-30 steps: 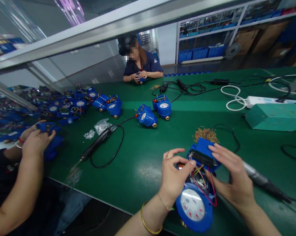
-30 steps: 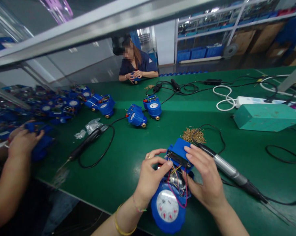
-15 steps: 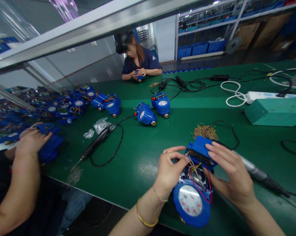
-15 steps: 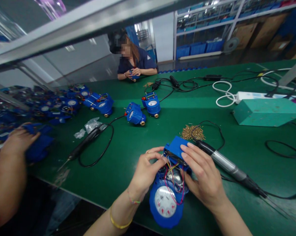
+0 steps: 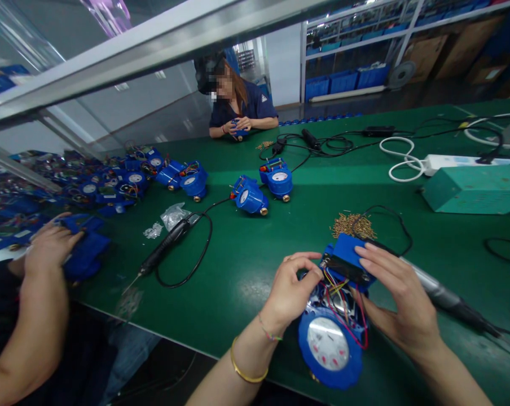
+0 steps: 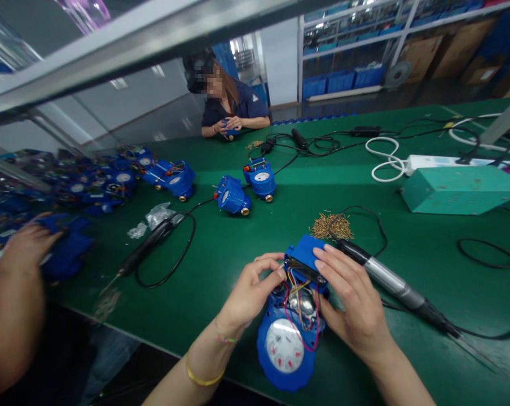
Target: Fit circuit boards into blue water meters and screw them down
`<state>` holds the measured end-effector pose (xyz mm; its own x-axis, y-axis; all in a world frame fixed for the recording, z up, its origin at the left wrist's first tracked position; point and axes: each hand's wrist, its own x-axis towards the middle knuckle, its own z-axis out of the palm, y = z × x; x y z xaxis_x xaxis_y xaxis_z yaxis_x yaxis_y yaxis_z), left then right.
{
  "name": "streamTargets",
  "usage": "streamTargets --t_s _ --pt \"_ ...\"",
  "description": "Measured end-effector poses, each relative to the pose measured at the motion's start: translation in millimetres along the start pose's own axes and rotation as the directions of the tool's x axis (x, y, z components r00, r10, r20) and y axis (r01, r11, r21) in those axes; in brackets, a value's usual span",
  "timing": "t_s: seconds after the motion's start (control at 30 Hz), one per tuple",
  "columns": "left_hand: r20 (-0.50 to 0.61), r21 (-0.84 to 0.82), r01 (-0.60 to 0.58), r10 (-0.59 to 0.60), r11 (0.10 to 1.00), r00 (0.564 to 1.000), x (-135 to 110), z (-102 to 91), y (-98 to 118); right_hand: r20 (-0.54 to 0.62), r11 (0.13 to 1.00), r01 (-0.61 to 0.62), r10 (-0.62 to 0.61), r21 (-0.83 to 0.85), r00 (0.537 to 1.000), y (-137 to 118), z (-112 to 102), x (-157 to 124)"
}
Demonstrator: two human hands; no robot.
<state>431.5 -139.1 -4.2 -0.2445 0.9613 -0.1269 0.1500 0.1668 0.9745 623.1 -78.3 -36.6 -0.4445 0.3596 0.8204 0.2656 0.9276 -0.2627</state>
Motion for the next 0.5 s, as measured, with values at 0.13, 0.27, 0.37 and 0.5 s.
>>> streamTargets --t_s 0.13,0.27,0.37,0.5 --pt "0.117 -0.285 0.134 -0.105 0.949 0.988 1.8 2.2 2.9 -0.009 0.999 -0.028 0.029 0.022 1.000 3.3 1.6 -3.7" --pt "0.239 -0.543 0.296 -0.194 0.786 0.951 2.4 7.6 4.7 -0.018 0.999 -0.042 0.042 0.016 0.999 2.4 2.8 -2.6" --pt "0.205 -0.554 0.293 -0.214 0.779 0.955 0.5 10.4 5.5 -0.031 0.999 -0.037 0.037 0.001 0.999 -1.4 3.9 0.5" --pt "0.134 -0.514 0.224 -0.180 0.828 0.975 -5.0 12.7 4.7 -0.048 0.999 -0.033 0.033 0.002 0.998 -4.3 4.8 1.6"
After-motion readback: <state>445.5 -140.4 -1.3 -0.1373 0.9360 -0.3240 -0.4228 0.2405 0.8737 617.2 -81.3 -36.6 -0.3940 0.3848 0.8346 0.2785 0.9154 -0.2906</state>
